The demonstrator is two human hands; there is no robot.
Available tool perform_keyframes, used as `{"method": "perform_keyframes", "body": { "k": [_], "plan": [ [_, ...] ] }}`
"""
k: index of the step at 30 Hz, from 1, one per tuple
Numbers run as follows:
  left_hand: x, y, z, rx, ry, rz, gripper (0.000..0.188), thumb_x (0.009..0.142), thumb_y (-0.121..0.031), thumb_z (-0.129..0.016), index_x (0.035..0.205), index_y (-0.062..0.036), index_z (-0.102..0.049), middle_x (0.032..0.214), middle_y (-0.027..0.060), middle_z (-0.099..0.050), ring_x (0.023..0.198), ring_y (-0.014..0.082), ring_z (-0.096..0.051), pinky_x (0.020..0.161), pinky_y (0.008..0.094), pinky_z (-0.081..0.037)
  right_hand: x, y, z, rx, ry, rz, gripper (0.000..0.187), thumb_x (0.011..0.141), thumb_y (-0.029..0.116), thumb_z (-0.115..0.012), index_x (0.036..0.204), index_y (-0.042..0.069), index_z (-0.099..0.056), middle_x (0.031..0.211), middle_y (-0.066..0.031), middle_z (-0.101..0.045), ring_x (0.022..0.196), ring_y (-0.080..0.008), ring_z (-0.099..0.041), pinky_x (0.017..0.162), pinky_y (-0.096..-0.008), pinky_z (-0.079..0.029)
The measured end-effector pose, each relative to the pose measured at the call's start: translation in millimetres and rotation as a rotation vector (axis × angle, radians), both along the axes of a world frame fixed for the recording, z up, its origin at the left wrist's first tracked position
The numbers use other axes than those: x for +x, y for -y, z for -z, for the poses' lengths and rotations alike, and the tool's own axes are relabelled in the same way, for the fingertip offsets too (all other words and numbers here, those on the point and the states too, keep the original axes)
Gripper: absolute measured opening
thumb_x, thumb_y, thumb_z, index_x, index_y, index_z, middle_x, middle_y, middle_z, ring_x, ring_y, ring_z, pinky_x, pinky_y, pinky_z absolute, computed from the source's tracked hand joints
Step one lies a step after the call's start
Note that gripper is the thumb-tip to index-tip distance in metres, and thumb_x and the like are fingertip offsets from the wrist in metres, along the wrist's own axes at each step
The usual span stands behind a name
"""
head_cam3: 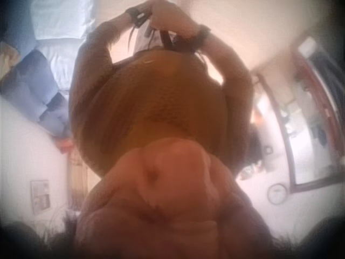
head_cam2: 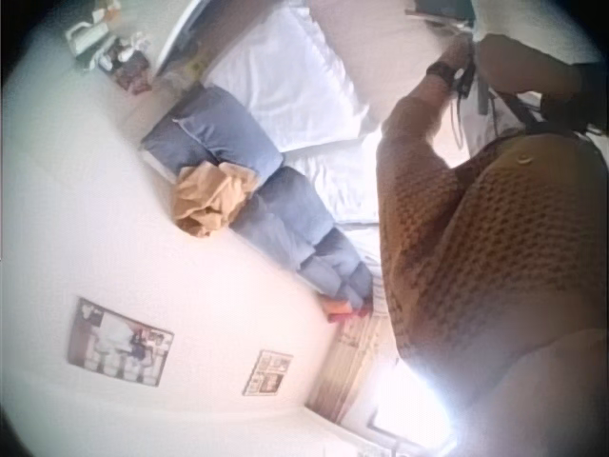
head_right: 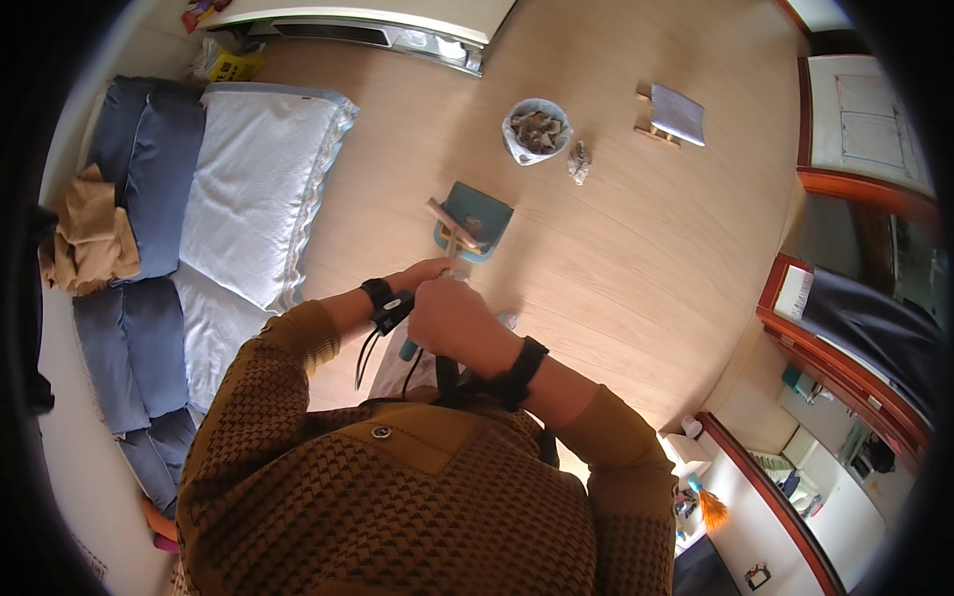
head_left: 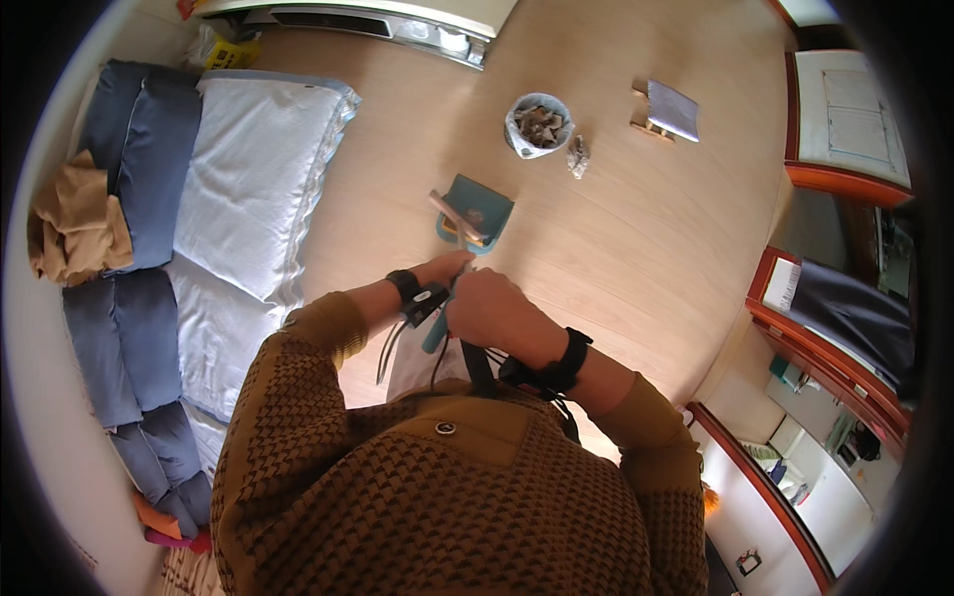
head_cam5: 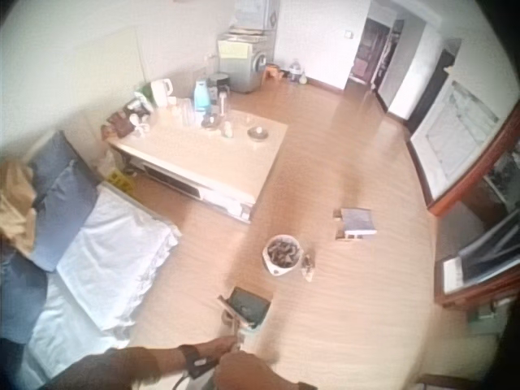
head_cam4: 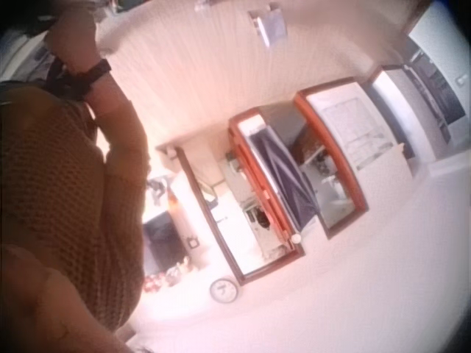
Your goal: The person sweeps the floor with a broom and dustpan, moving from the living room to the kitchen and back. They gather debris into the dustpan and continue sweeping different areas of the room.
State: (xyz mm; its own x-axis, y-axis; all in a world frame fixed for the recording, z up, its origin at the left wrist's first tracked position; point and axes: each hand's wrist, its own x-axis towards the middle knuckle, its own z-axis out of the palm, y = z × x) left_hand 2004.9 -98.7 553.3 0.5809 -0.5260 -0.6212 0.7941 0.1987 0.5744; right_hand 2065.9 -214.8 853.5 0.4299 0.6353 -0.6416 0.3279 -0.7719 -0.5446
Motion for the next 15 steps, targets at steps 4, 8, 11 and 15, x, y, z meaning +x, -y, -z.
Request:
{"method": "perform_keyframes", "body": {
  "k": [4,8,11,15],
  "plan": [
    [7.3,-9.1,-14.4,-0.075,-0.171,0.019,0.025,0.102,-0.026,-0.049,0.109,-0.0065,-0.063,0.092,0.0052,-0.067,0.085,0.0164,-0.063,0.077,0.0323,-0.052,16.3,19.8,10.1,0.137,-0.246,0.157,0.049,0.092,0.041,-0.057,0.072,-0.003,-0.069,0.074,-0.0219,-0.068,0.072,-0.0370,-0.068,0.069,-0.0441,-0.055],
    [12.2,-9.3,-43.3,-0.052,-0.502,-0.091,0.049,0.101,-0.049,-0.049,0.119,-0.0035,-0.057,0.104,0.0181,-0.067,0.082,0.0230,-0.067,0.075,0.0364,-0.056,34.7,95.5,27.0,0.365,-0.472,0.402,0.055,0.097,0.049,-0.056,0.098,-0.004,-0.068,0.076,-0.0134,-0.068,0.066,-0.0216,-0.066,0.059,-0.0351,-0.052],
    [9.8,-23.3,-85.8,-0.025,-0.738,-0.123,0.081,0.093,-0.070,-0.046,0.129,0.0026,-0.048,0.108,0.0317,-0.063,0.089,0.0309,-0.068,0.082,0.0398,-0.057,59.8,196.0,60.5,0.359,-0.620,0.639,0.047,0.099,0.047,-0.055,0.101,0.001,-0.066,0.073,-0.0019,-0.064,0.058,-0.0113,-0.060,0.052,-0.0242,-0.045],
    [-12.1,-36.7,-165.6,0.065,-0.563,-0.076,0.094,0.093,-0.073,-0.042,0.147,0.0040,-0.031,0.129,0.0290,-0.057,0.116,0.0325,-0.059,0.098,0.0434,-0.048,82.2,354.4,115.7,0.107,-0.608,0.842,0.039,0.100,0.037,-0.053,0.117,0.004,-0.064,0.065,-0.0071,-0.061,0.043,-0.0095,-0.046,0.039,-0.0254,-0.036]
  ]
}}
